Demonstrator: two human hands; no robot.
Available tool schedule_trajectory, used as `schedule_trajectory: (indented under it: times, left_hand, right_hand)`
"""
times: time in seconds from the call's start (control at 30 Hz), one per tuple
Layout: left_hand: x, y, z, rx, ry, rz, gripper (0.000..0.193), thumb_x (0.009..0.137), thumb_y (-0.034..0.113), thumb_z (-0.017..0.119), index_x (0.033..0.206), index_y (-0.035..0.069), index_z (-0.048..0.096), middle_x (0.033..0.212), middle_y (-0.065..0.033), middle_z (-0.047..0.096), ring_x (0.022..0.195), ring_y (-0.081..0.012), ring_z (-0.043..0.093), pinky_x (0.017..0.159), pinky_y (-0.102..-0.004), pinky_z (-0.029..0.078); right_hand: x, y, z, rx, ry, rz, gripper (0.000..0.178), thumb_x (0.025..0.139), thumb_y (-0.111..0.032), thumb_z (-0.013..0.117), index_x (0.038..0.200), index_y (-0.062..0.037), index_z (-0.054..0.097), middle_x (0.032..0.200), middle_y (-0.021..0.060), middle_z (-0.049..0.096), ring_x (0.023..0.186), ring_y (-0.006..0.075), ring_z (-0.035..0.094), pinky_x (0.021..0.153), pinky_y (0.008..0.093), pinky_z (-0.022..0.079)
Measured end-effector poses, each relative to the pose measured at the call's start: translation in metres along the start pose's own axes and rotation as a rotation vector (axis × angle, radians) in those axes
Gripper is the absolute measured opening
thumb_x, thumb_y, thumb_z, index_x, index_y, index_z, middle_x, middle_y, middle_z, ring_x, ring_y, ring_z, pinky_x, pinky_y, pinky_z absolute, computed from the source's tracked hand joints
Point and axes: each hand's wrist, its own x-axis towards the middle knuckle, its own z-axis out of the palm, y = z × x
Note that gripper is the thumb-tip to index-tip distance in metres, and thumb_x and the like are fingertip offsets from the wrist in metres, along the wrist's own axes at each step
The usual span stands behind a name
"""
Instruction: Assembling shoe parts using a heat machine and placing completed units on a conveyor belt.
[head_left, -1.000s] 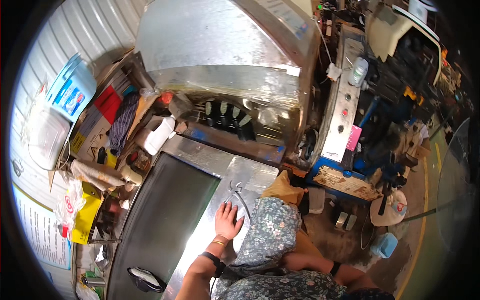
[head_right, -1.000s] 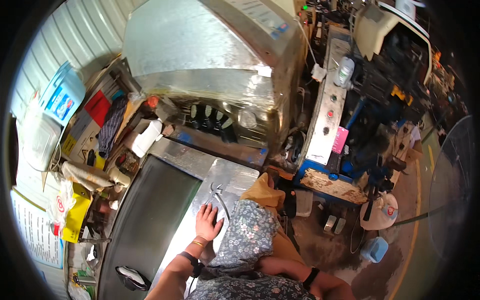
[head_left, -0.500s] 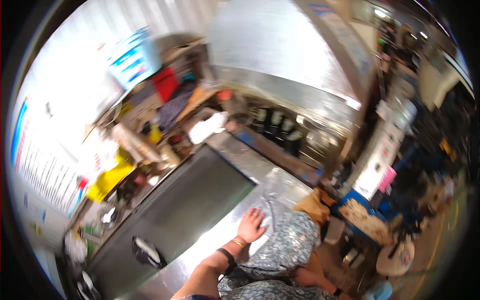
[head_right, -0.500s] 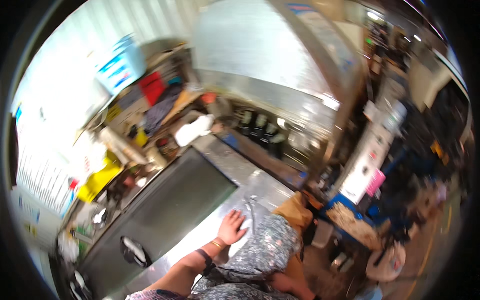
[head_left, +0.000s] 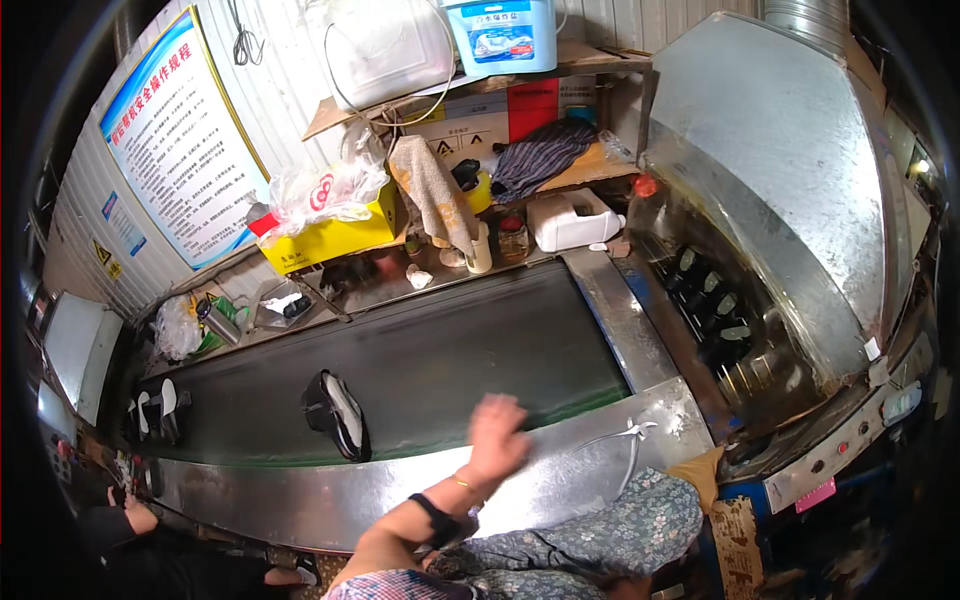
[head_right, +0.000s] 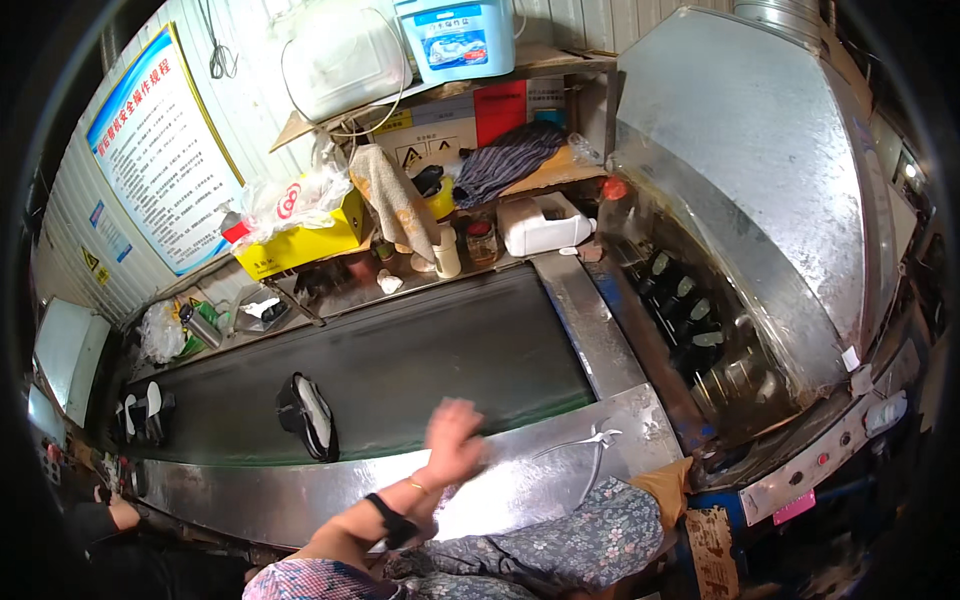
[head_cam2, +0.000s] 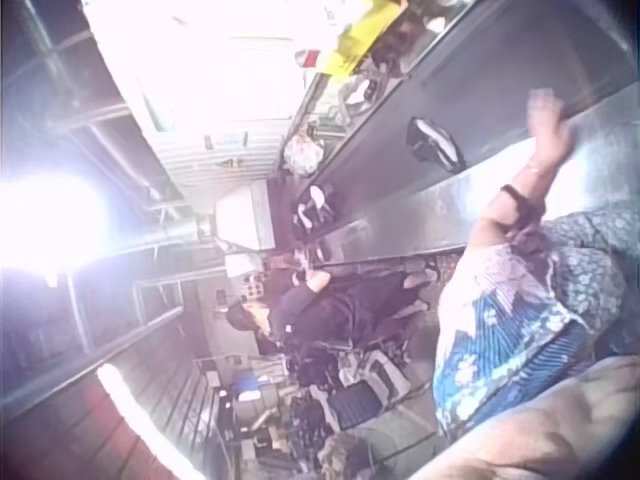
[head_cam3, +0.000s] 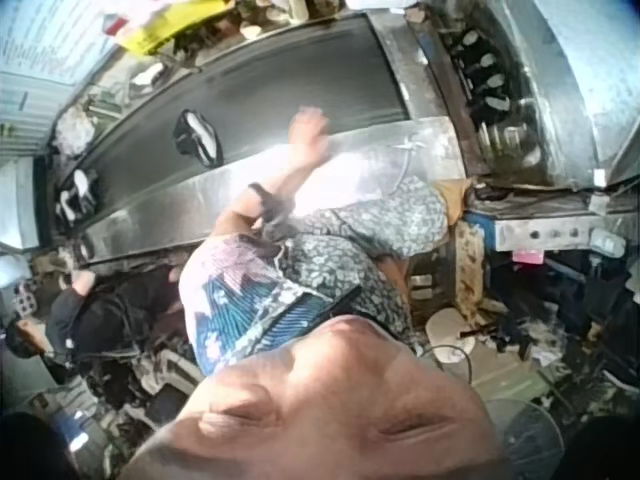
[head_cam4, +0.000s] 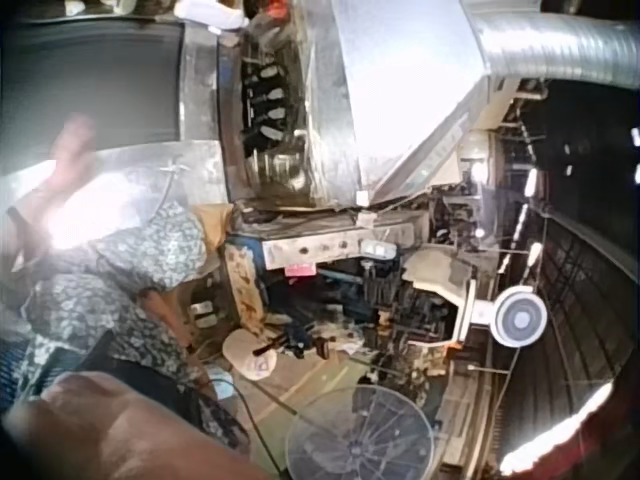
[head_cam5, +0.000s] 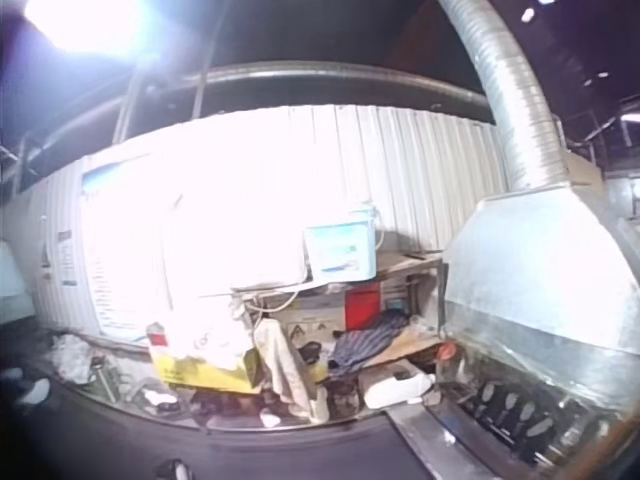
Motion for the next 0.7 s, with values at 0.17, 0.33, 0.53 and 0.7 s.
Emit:
schedule_trajectory:
  times: [0.17, 0.33, 0.53, 0.7]
  left_hand:
    - [-0.017, -0.148, -0.137, 0.748, 0.104, -1.056, 0.085, 0.066, 0.031, 0.079, 0.135, -0.002, 0.04, 0.137, -0.0292, 0.044, 0.134, -0.0431, 0.034, 0.11, -0.0514, 0.03]
    - [-0.145, -0.305, -0.155, -0.188, 0.506, -1.237, 0.082, 0.071, 0.018, 0.074, 0.132, -0.004, 0.023, 0.124, -0.0243, 0.053, 0.111, -0.0292, 0.056, 0.097, -0.0396, 0.045]
    - [-0.07, -0.17, -0.144, -1.136, -0.039, -1.036, 0.053, 0.086, 0.024, 0.054, 0.125, -0.012, 0.051, 0.113, -0.0217, 0.064, 0.104, -0.0337, 0.064, 0.091, -0.0427, 0.052]
    - [-0.038, -0.015, -0.116, -1.413, -0.555, -0.819, 0.059, 0.083, 0.023, 0.057, 0.131, -0.01, 0.044, 0.114, -0.0236, 0.063, 0.102, -0.0313, 0.065, 0.088, -0.041, 0.054]
  right_hand:
    - [0.001, -0.017, -0.007, 0.107, -0.022, 0.095, 0.028, 0.097, -0.022, 0.051, 0.101, 0.0009, 0.066, 0.101, 0.0124, 0.068, 0.092, 0.0211, 0.063, 0.082, 0.0341, 0.05]
    - [0.0, -0.049, 0.008, 0.255, 0.036, 0.103, 0.027, 0.098, -0.022, 0.051, 0.101, 0.0006, 0.067, 0.1, 0.0108, 0.068, 0.092, 0.0193, 0.063, 0.081, 0.0325, 0.05]
    - [-0.035, -0.112, 0.064, 0.481, 0.495, 0.203, 0.025, 0.099, -0.021, 0.053, 0.102, -0.0004, 0.066, 0.099, 0.0066, 0.069, 0.092, 0.014, 0.062, 0.079, 0.0279, 0.05]
    - [-0.035, -0.17, -0.037, 0.37, 0.955, -0.1, 0.037, 0.099, -0.026, 0.057, 0.124, 0.0011, 0.056, 0.116, 0.0104, 0.065, 0.102, 0.0162, 0.062, 0.089, 0.0334, 0.05]
